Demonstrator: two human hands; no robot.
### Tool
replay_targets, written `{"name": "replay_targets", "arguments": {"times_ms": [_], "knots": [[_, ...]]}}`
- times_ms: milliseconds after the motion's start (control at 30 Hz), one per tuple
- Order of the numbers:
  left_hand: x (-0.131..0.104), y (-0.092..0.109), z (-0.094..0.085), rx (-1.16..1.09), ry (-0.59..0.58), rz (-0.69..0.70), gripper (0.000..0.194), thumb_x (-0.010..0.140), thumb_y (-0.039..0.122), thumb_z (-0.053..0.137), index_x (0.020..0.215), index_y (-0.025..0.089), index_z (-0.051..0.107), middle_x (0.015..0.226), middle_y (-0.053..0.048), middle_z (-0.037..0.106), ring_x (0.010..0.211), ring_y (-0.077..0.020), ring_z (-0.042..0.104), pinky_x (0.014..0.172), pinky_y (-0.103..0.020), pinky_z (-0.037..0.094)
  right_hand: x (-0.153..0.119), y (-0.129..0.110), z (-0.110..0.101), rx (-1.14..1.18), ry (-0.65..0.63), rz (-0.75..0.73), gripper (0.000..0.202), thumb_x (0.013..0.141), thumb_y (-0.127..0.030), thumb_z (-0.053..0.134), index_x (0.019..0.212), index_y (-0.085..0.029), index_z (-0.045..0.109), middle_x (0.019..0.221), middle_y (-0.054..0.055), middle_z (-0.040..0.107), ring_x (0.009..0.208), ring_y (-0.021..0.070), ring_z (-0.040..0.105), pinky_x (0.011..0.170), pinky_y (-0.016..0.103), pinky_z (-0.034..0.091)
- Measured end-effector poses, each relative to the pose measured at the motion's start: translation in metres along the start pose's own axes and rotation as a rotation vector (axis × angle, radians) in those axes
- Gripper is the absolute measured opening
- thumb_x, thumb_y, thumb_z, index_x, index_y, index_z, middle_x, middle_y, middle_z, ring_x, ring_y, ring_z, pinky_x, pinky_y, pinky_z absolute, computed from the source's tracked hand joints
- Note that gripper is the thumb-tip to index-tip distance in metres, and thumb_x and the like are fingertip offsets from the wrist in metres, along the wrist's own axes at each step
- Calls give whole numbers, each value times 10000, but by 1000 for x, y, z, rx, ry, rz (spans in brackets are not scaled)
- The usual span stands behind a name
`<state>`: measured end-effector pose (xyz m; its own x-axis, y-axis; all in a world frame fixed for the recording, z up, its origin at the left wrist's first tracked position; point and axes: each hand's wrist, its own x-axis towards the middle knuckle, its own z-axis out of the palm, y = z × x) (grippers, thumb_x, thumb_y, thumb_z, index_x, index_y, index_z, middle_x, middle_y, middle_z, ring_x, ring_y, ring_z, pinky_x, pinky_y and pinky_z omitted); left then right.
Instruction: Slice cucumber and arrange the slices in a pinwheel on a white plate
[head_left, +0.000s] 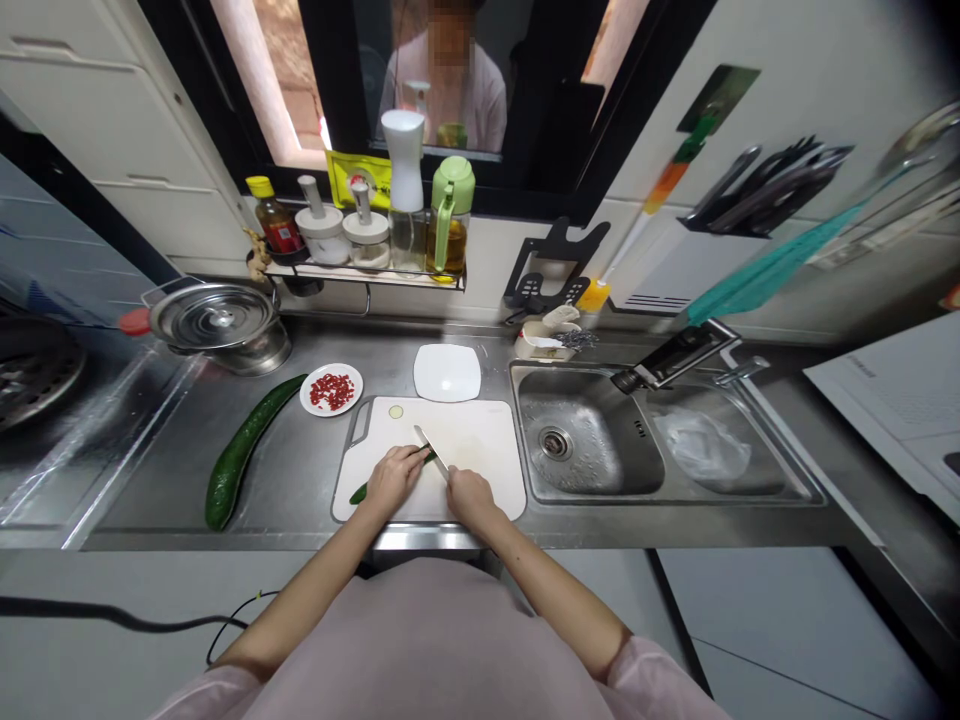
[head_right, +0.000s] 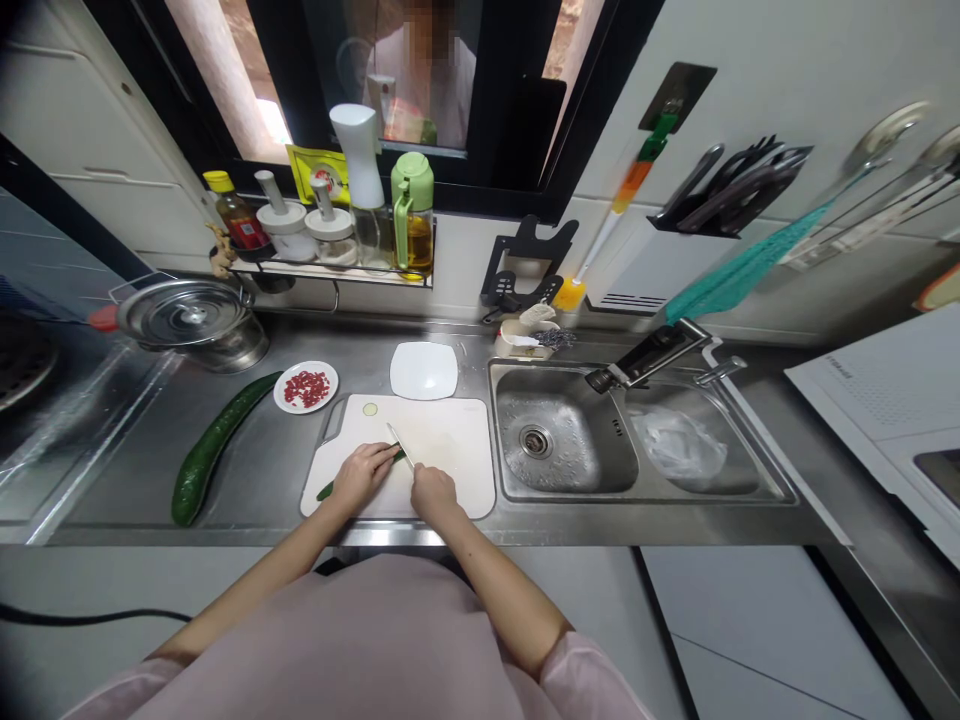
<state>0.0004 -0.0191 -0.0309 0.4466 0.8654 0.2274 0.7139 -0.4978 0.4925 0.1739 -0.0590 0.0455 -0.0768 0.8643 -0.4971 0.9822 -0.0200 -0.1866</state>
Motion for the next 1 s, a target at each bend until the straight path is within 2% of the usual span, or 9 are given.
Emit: {"name": "replay_targets", "arguments": {"times_ms": [333, 567, 700, 867, 1000], "knots": [[0, 0, 0, 4, 6, -2, 299, 930, 271, 481, 1152, 268, 682, 1115, -48, 671, 978, -180, 586, 897, -324, 484, 11, 0, 9, 7, 18, -14, 284, 895, -115, 378, 1101, -128, 574, 996, 144, 688, 941, 235, 657, 740, 298, 446], [0, 10, -6, 29, -38, -110, 275, 917, 280, 503, 1131, 283, 675, 1090, -27, 685, 973, -175, 594, 869, -296, 476, 3, 11, -4, -57, 90, 30, 289, 954, -193, 332, 1105, -179, 578, 942, 124, 699, 901, 219, 662, 731, 295, 434], [1, 12, -8, 7, -39, -178, 258, 899, 328, 526, 1105, 250, 661, 1075, -37, 693, 985, -190, 603, 876, -307, 473, -2, 19, -13, -136, 139, 21, 287, 956, -162, 329, 1134, -206, 550, 941, 102, 691, 898, 204, 653, 719, 281, 412], [1, 8, -11, -46, 24, -239, 245, 906, 337, 493, 1039, 233, 670, 1054, -52, 701, 990, -212, 614, 903, -337, 465, -4, 27, -19, -170, 188, 43, 318, 957, -148, 327, 1188, -228, 531, 980, 97, 668, 944, 188, 608, 752, 280, 382], [5, 1, -18, -145, 194, -416, 305, 936, 305, 404, 1090, 211, 650, 1082, -69, 696, 1001, -209, 621, 907, -337, 466, -5, 33, -20, -185, 232, 35, 353, 964, -185, 346, 1268, -249, 515, 1019, 107, 646, 979, 196, 553, 796, 301, 359]]}}
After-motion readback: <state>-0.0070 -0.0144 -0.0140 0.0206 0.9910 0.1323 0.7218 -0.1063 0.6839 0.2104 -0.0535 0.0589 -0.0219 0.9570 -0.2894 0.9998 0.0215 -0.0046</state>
